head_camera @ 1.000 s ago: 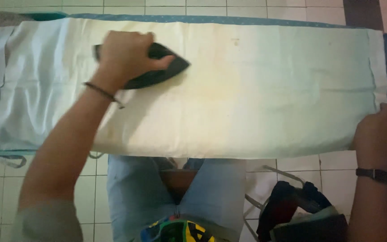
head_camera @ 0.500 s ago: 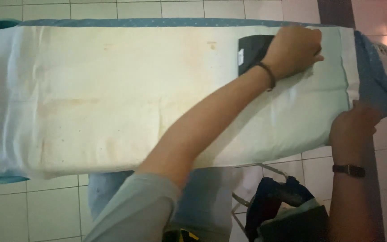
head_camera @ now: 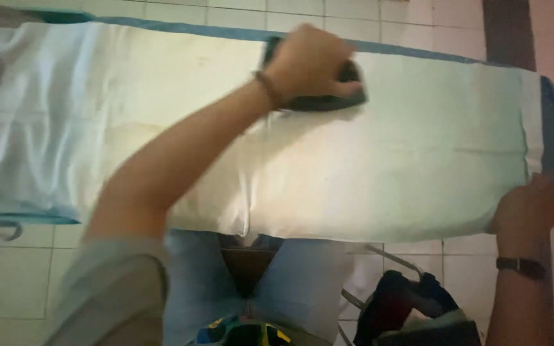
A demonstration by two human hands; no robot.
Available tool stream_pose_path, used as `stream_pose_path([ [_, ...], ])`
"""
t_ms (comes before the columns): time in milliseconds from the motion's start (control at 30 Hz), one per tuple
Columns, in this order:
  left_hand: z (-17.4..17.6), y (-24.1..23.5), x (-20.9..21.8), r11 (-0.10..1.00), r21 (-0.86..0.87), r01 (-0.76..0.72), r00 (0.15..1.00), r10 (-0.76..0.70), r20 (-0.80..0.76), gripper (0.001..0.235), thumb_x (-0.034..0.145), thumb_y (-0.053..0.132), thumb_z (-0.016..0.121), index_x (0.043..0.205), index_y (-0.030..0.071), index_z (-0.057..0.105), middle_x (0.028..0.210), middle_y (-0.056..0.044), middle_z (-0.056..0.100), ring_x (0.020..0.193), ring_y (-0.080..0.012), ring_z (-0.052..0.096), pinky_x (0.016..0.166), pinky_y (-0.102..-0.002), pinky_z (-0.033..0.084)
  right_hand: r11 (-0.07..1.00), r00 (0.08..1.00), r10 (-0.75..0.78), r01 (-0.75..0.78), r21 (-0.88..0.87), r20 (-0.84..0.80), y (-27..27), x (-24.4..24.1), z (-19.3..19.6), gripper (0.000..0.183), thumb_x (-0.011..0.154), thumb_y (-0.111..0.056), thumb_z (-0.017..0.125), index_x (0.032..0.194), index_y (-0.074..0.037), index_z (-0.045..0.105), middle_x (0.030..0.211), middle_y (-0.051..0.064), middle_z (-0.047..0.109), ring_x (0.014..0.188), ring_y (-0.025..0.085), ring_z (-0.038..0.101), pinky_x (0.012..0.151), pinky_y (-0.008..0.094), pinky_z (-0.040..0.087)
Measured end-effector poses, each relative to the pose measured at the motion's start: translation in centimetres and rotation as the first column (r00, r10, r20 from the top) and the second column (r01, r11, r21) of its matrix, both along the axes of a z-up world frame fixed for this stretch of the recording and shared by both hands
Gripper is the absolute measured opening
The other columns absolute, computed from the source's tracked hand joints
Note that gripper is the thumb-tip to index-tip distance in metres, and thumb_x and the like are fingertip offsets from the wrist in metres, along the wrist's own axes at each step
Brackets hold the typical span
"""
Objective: A person is ironing a white piece of cloth on an ironing board at a natural pace.
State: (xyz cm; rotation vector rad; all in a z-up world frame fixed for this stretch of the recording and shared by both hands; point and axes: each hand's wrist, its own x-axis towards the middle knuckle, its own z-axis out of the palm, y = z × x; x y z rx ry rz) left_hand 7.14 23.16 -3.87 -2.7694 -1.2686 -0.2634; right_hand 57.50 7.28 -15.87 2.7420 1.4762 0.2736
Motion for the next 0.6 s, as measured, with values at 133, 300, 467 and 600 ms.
stream_pose_path([
  [133, 0.3, -1.4, -13.9, 0.984, -0.007, -0.176, 0.982, 0.176, -0.065, 0.066, 0.094, 0.082, 0.055, 0.088, 0.019, 0.074, 0.071, -0.011, 0.073, 0.064, -0.0398, 0.071, 0.047, -0.054, 0.048, 0.974, 0.996, 0.09, -0.082, 0.211, -0.028, -1.4, -0.9, 0.2, 0.041, 0.1, 0.004, 0.049, 0.136, 0.003, 0.07, 0.128, 0.027, 0.065, 0.103, 0.049, 0.065, 0.079, 0.061, 0.052],
  [300, -0.6, -3.6, -28.0, 0.91, 0.305, -0.28, 0.896, 0.362, -0.257, 0.065, 0.11, 0.084, 0.062, 0.091, 0.022, 0.07, 0.065, 0.001, 0.062, 0.058, -0.0181, 0.064, 0.047, -0.032, 0.041, 0.985, 0.982, 0.091, -0.065, 0.157, -0.168, -2.7, -8.2, 6.7, 0.036, 0.103, 0.002, 0.041, 0.128, 0.012, 0.066, 0.117, 0.04, 0.064, 0.093, 0.063, 0.063, 0.059, 0.073, 0.05],
  [467, -2.1, -3.0, -27.8, 0.885, 0.396, -0.244, 0.908, 0.352, -0.229, 0.065, 0.113, 0.086, 0.066, 0.092, 0.024, 0.072, 0.069, 0.005, 0.057, 0.062, -0.0122, 0.056, 0.048, -0.026, 0.038, 0.959, 0.972, 0.233, -0.233, 0.159, 0.019, -2.4, -1.7, 1.1, 0.034, 0.104, 0.001, 0.044, 0.126, 0.008, 0.069, 0.118, 0.035, 0.067, 0.094, 0.058, 0.066, 0.069, 0.068, 0.051],
  [600, -1.9, -0.5, -21.0, 0.922, 0.284, -0.264, 0.949, 0.301, -0.093, 0.065, 0.104, 0.083, 0.07, 0.088, 0.02, 0.071, 0.072, -0.004, 0.067, 0.064, -0.0271, 0.067, 0.042, -0.04, 0.045, 0.981, 0.991, 0.135, -0.134, 0.141, 0.007, -2.7, -5.1, 3.2, 0.037, 0.108, -0.001, 0.038, 0.131, 0.008, 0.065, 0.121, 0.038, 0.06, 0.093, 0.056, 0.062, 0.06, 0.064, 0.053],
])
